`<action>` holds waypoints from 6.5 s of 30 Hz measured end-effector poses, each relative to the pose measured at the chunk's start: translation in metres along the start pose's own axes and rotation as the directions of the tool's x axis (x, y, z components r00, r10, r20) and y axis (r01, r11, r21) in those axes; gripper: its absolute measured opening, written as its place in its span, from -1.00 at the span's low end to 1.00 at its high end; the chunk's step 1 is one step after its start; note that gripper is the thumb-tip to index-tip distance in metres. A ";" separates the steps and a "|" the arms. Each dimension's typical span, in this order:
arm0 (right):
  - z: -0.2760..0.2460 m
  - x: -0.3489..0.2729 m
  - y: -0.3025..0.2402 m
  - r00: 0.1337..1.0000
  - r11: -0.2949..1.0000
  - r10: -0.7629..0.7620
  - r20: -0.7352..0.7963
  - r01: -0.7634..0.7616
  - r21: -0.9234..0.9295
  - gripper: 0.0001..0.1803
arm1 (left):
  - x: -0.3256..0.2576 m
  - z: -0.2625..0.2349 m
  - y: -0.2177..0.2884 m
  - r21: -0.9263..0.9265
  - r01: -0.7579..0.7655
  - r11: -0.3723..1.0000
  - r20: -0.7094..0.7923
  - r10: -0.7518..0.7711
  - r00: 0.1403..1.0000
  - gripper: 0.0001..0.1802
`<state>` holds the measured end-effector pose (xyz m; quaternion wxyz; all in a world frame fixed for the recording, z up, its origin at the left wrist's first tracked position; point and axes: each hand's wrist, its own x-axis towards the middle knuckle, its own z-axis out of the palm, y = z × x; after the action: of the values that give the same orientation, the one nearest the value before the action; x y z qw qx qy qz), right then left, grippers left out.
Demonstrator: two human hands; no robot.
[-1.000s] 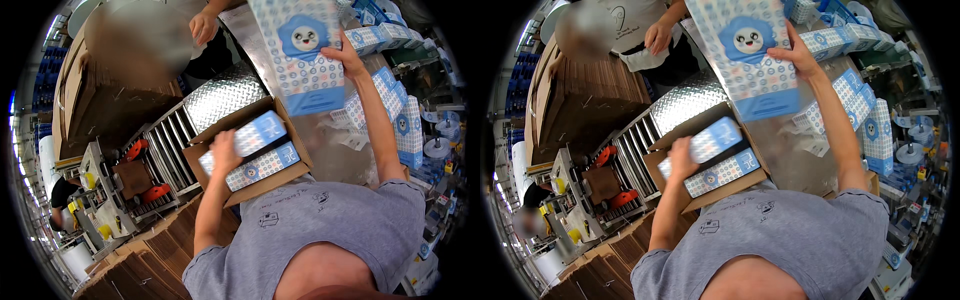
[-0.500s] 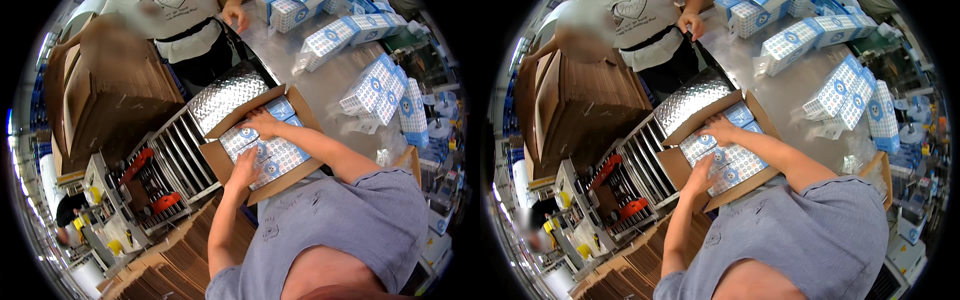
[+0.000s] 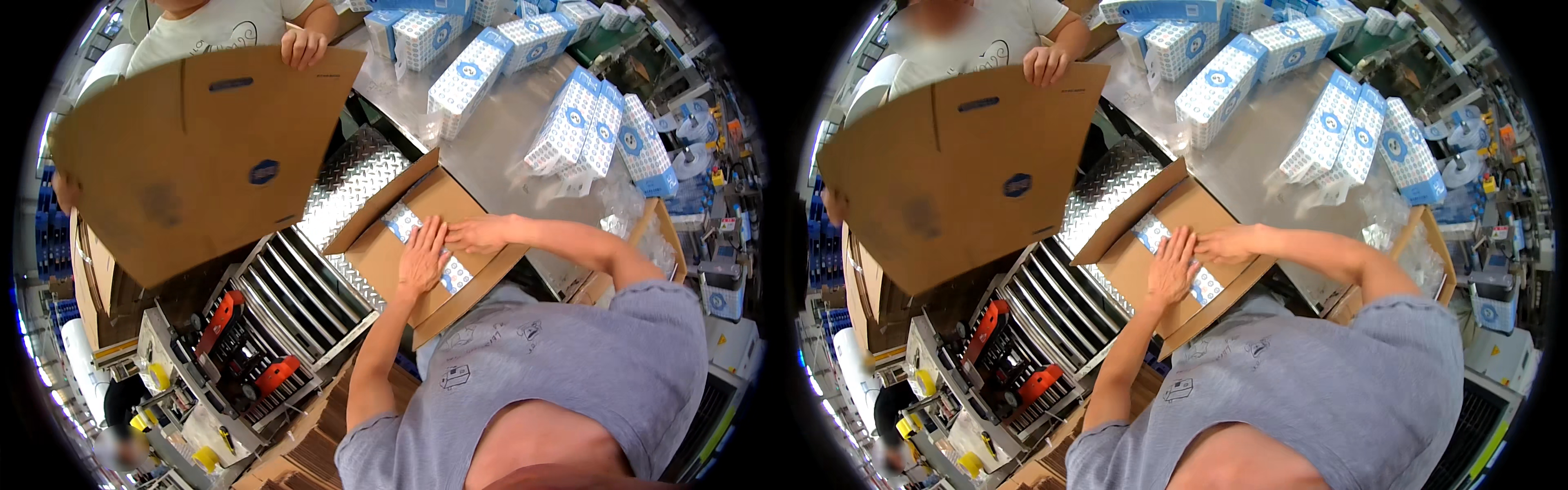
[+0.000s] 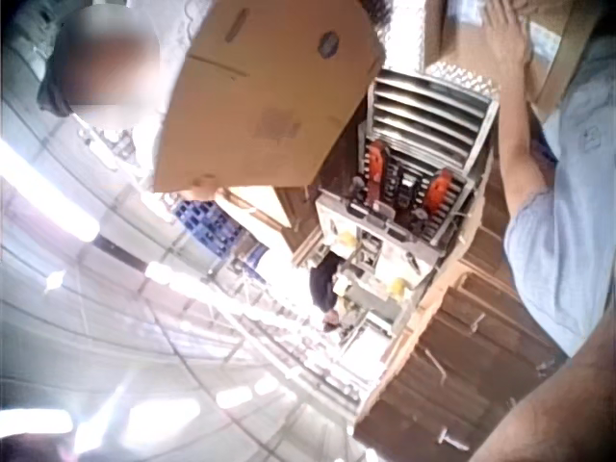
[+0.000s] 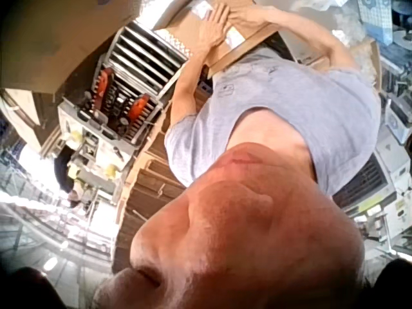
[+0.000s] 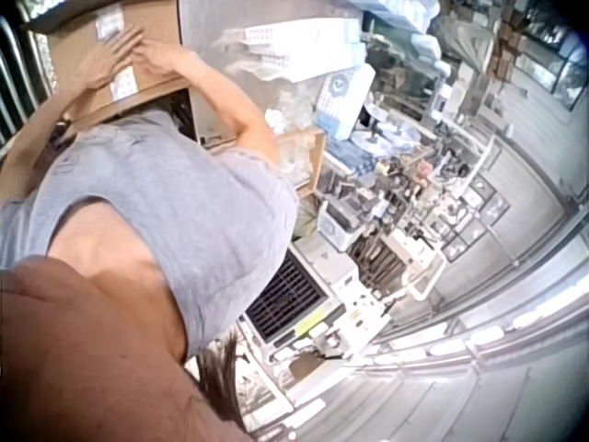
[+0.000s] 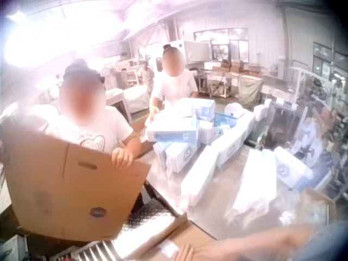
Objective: The person assembles cardboard boxes and packs rectangular blue and white packages into them in a factory setting, occasionally retrieving fresh cardboard from a stack.
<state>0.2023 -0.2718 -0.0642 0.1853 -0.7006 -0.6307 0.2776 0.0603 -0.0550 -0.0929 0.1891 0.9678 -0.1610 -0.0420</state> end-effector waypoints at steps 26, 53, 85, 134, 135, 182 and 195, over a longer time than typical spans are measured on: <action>0.055 -0.001 0.077 0.669 0.940 0.333 -0.665 -0.291 0.177 -0.46 | -0.076 0.039 -0.029 -0.739 0.432 0.516 -0.370 -0.848 0.380 -0.35; 0.227 0.524 -0.225 0.655 0.712 0.610 -0.445 -0.208 0.671 -0.35 | -0.446 -0.113 -0.358 -0.059 0.825 0.563 -0.507 -0.729 0.461 -0.30; 0.277 0.315 -0.195 0.994 0.918 -0.104 -0.009 0.100 0.383 -0.79 | -0.497 -0.459 0.252 0.300 0.951 0.077 -0.949 -0.080 0.306 -0.89; -0.164 0.054 -0.272 0.556 0.912 -0.216 -0.803 0.409 0.038 -0.63 | -0.102 -0.429 0.189 0.690 0.086 0.718 -0.032 -0.088 0.996 -0.66; -0.159 0.051 -0.259 0.579 0.933 -0.249 -0.776 0.358 -0.033 -0.67 | -0.108 -0.416 0.170 0.641 0.064 0.765 0.039 -0.115 0.993 -0.52; -0.069 0.005 -0.055 0.913 0.896 -0.191 -0.361 0.011 -0.445 0.03 | -0.067 -0.090 0.095 -0.633 0.393 0.667 0.120 -0.417 0.901 -0.61; -0.097 0.038 -0.077 0.773 0.901 -0.307 -0.555 0.049 -0.430 -0.21 | -0.106 -0.117 0.137 -0.286 0.104 0.953 0.103 -0.077 0.992 -0.33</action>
<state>0.2042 -0.2153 0.0526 0.2608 -0.7103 -0.6437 -0.1148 -0.0638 -0.0989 0.0698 0.3196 0.9329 -0.1171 -0.1178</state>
